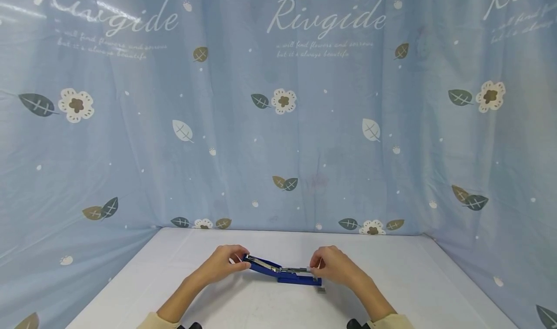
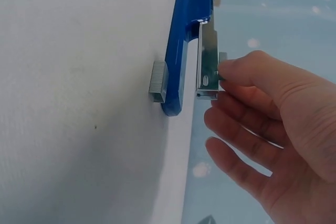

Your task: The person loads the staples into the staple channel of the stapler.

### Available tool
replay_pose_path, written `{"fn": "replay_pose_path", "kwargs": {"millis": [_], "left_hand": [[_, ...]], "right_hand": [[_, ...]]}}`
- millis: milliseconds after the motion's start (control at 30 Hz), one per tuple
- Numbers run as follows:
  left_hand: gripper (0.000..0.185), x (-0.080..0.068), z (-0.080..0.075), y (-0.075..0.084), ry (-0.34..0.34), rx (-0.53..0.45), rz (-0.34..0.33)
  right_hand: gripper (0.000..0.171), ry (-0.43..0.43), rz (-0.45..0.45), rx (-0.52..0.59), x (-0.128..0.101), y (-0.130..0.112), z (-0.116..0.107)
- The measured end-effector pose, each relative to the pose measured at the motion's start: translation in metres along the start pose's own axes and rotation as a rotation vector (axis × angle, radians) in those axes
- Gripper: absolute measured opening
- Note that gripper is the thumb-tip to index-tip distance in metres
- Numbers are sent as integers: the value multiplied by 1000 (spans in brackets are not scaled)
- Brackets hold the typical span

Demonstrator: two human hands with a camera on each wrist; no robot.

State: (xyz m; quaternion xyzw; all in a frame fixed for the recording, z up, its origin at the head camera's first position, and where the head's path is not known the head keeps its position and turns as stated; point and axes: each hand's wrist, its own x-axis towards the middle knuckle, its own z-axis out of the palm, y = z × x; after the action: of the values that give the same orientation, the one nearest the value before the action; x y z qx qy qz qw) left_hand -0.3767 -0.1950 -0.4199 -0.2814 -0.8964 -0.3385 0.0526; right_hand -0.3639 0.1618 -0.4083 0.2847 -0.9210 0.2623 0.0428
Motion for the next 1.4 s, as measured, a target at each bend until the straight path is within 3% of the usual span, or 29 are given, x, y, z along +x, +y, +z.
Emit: {"fn": "replay_pose_path", "kwargs": {"millis": [1400], "left_hand": [[37, -1, 0, 4, 7, 3, 1]], "right_hand": [[4, 4, 18, 11, 2, 1, 9]]}}
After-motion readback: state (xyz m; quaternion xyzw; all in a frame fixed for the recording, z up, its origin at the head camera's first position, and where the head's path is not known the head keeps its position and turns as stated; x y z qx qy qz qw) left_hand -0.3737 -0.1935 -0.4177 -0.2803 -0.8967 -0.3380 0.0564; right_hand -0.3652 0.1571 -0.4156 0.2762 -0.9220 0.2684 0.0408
